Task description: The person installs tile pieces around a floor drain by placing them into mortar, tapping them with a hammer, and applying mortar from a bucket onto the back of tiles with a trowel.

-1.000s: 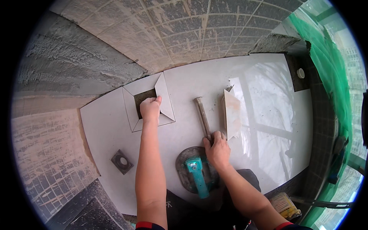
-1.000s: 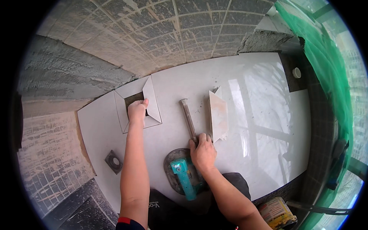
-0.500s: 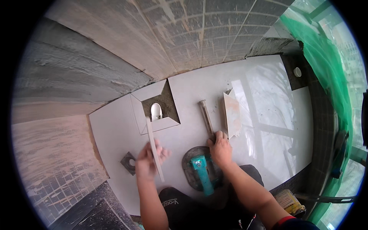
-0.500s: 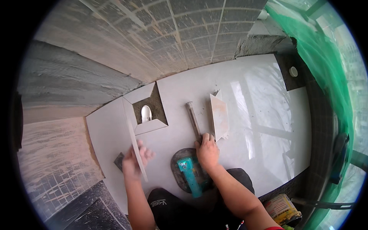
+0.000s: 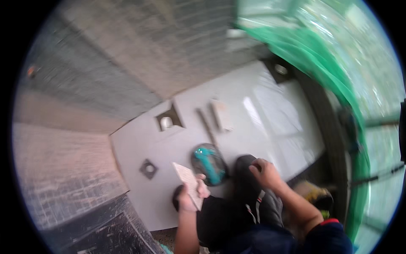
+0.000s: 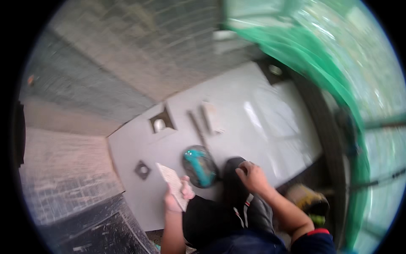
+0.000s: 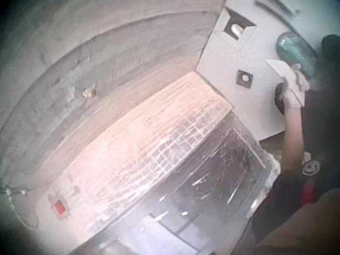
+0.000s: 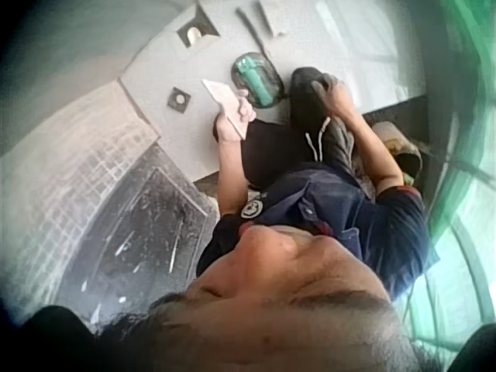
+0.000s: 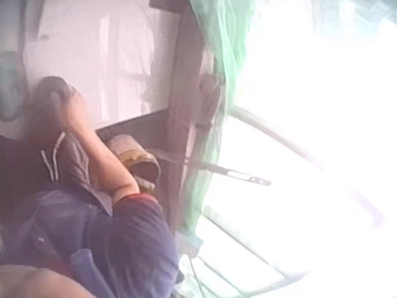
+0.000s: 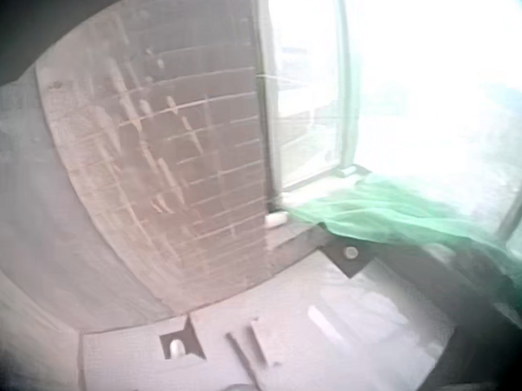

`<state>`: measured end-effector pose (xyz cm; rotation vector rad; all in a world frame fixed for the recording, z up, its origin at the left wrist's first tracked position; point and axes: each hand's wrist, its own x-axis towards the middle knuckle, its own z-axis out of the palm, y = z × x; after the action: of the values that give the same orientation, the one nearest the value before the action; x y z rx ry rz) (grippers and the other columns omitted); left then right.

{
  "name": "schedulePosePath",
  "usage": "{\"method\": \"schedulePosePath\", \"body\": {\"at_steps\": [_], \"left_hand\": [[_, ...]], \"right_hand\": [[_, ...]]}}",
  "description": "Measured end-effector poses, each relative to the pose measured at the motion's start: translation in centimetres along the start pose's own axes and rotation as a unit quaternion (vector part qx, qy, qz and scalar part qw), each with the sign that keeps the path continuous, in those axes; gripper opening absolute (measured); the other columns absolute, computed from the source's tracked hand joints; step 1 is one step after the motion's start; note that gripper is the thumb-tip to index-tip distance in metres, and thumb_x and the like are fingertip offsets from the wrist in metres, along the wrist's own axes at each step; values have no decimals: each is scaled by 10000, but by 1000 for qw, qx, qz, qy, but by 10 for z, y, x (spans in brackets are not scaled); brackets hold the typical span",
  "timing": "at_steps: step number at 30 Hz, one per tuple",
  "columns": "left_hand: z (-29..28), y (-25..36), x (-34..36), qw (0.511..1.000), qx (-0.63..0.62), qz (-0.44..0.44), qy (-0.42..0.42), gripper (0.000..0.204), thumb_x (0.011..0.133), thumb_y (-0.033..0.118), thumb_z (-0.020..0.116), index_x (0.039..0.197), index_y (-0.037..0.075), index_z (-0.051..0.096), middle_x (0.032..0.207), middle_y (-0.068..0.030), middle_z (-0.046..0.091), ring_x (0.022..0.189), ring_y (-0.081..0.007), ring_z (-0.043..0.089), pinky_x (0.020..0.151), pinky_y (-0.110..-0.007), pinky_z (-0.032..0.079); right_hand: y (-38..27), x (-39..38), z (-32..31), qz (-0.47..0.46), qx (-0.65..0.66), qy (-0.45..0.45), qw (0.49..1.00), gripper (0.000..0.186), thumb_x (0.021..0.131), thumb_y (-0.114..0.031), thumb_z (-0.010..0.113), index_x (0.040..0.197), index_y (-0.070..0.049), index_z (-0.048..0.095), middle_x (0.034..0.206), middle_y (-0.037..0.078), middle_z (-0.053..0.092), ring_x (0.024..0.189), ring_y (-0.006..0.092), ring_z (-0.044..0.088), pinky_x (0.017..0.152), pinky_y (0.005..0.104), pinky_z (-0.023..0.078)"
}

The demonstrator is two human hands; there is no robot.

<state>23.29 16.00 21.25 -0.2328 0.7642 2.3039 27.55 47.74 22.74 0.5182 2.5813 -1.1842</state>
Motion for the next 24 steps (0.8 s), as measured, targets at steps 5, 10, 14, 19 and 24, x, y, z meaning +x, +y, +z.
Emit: {"method": "schedulePosePath", "body": {"at_steps": [5,10,14,19,24], "left_hand": [[55,-22,-13,969,180,-20,168,725,1066,548,405,1466,-56,425,842,-41,567,603,-153,531,548,-282,452],[111,-63,-26,957,285,-28,44,617,1064,407,423,1456,-69,430,872,-154,640,656,-228,606,615,-338,498],[155,-108,-39,955,280,-76,61,614,1047,446,409,1380,-66,478,786,-131,628,604,-213,591,568,-321,483],[174,-118,-43,945,294,-141,33,593,1047,431,410,1351,-70,499,780,-127,629,606,-203,592,568,-309,484],[185,-115,-45,918,373,-133,-12,518,1027,354,496,1317,-76,510,786,-122,625,647,-205,592,602,-311,493]], "right_hand": [[95,-144,-176,147,-134,93,976,271,956,-263,632,889,-10,704,876,239,714,845,424,690,753,493,547],[167,-292,-226,312,-284,78,903,261,932,-249,624,918,0,701,956,221,724,931,385,713,822,485,571],[233,-341,-144,170,-449,48,876,241,838,-205,635,972,-20,711,991,114,668,1012,282,603,838,393,510],[302,-310,-110,225,-519,-206,798,272,927,-286,583,1042,-196,812,1038,30,733,1081,266,561,852,486,393],[284,-281,-134,228,-381,-257,859,233,833,-179,713,1027,-102,816,1057,78,784,982,266,741,763,458,574]]}}
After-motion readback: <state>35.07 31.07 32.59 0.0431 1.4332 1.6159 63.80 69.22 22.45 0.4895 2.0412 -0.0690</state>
